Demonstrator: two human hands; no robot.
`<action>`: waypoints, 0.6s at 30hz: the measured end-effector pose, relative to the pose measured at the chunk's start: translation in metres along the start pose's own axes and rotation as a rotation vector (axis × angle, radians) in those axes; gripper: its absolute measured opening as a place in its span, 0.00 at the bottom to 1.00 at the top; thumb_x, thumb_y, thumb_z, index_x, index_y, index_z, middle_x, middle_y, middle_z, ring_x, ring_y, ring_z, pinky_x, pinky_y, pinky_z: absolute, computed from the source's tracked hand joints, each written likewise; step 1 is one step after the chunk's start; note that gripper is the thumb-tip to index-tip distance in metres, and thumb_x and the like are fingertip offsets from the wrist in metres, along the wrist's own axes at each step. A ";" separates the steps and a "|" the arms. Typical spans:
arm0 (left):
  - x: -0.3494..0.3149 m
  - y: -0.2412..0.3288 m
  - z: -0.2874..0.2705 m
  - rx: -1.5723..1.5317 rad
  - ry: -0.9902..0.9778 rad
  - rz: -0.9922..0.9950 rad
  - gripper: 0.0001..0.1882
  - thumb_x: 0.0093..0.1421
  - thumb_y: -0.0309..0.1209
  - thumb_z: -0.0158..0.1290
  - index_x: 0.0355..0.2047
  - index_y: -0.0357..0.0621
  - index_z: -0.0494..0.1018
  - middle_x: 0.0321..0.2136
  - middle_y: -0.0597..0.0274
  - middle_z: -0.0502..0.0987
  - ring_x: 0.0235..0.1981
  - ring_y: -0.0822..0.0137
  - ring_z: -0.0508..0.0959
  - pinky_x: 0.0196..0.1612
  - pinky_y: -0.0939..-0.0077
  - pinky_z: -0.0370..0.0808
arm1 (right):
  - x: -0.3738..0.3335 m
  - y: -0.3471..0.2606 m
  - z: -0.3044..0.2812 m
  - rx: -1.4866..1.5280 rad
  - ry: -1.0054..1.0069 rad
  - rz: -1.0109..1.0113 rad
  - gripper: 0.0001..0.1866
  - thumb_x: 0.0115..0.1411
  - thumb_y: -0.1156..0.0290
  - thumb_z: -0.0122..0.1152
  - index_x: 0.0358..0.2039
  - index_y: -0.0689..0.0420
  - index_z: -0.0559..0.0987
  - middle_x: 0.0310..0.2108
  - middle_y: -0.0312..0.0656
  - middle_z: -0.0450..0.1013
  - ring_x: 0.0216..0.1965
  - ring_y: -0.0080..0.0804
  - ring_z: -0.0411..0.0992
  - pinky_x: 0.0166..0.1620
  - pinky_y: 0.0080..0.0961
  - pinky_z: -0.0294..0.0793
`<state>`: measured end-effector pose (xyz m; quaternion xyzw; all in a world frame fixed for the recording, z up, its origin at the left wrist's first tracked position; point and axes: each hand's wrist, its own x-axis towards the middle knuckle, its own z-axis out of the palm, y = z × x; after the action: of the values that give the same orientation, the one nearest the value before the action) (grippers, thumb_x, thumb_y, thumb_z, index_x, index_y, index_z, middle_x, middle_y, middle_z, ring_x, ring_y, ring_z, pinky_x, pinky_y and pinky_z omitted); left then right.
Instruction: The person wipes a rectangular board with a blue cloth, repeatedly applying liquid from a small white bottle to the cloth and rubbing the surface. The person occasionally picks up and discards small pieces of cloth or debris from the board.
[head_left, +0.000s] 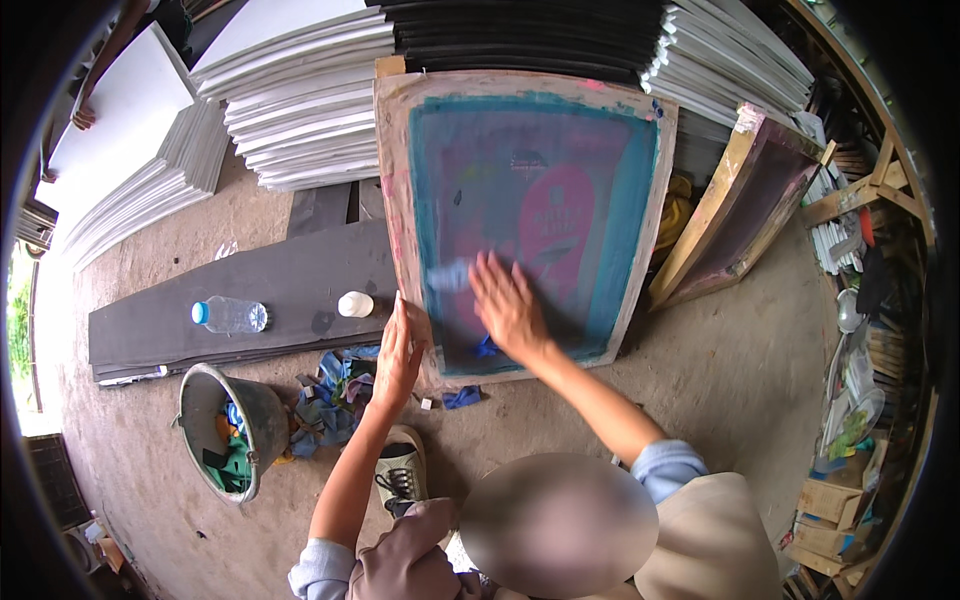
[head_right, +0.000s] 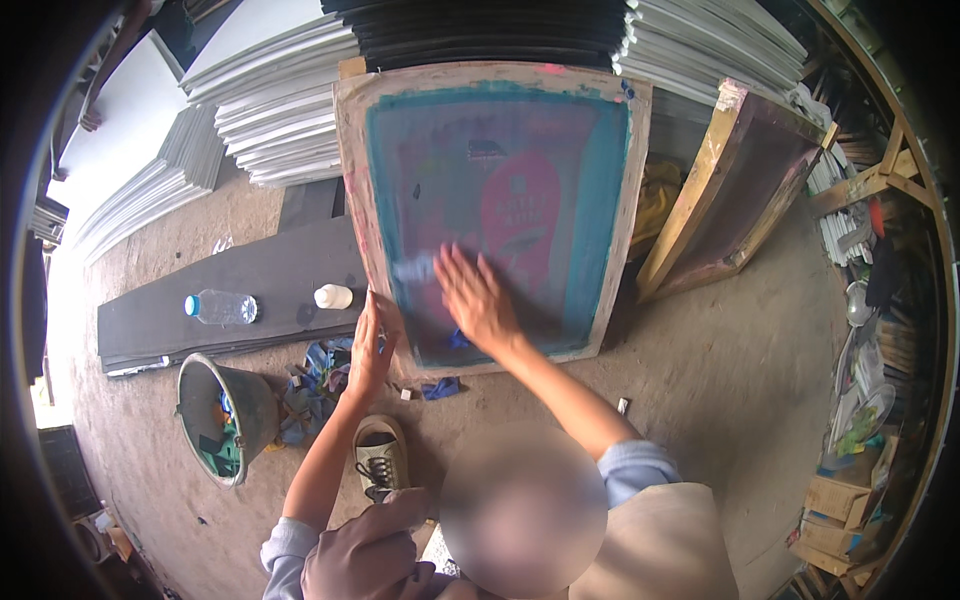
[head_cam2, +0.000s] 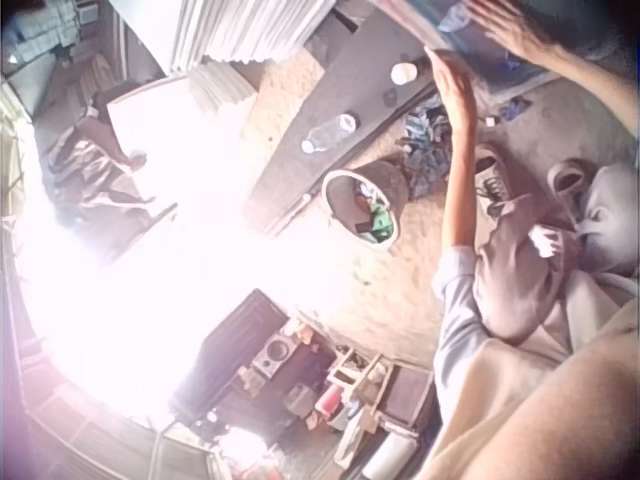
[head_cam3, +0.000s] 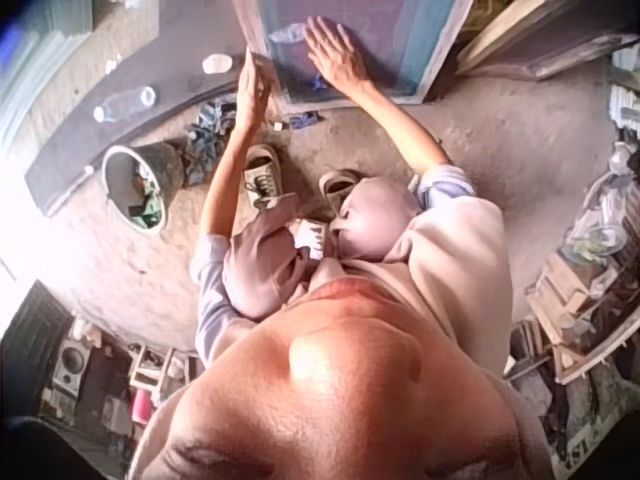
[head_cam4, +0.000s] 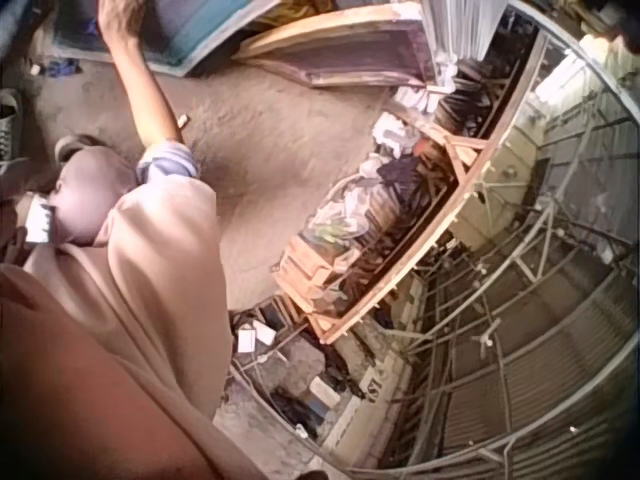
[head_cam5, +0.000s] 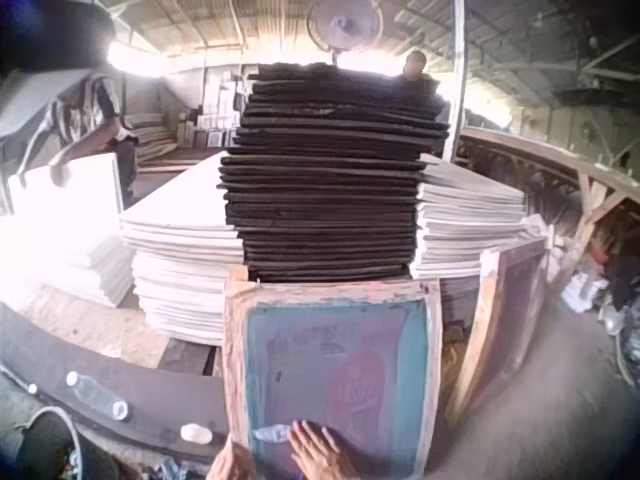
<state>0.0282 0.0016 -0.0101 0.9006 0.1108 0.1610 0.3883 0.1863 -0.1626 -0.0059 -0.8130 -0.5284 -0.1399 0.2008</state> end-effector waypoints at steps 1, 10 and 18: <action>-0.001 -0.002 -0.001 0.003 0.009 0.010 0.44 0.50 0.15 0.52 0.65 0.35 0.43 0.60 0.40 0.57 0.59 0.44 0.61 0.61 0.61 0.61 | -0.027 -0.009 0.009 -0.024 -0.107 -0.015 0.35 0.60 0.64 0.55 0.65 0.57 0.55 0.67 0.44 0.49 0.68 0.37 0.45 0.68 0.39 0.42; -0.004 -0.008 0.002 -0.034 0.012 -0.005 0.45 0.49 0.14 0.52 0.65 0.36 0.44 0.61 0.42 0.56 0.60 0.45 0.61 0.61 0.62 0.60 | 0.128 0.040 -0.052 -0.241 0.263 0.125 0.33 0.62 0.60 0.50 0.65 0.56 0.55 0.66 0.43 0.52 0.67 0.36 0.49 0.67 0.44 0.43; 0.002 -0.009 -0.001 -0.066 0.034 0.067 0.46 0.47 0.12 0.52 0.66 0.37 0.44 0.62 0.43 0.56 0.60 0.46 0.62 0.62 0.63 0.61 | 0.031 -0.016 0.011 0.051 -0.089 -0.167 0.35 0.59 0.60 0.55 0.65 0.56 0.57 0.68 0.41 0.48 0.69 0.36 0.44 0.67 0.41 0.43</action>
<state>0.0290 0.0095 -0.0158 0.8877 0.0817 0.1929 0.4101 0.1840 -0.1261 0.0008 -0.7661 -0.6062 -0.1064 0.1852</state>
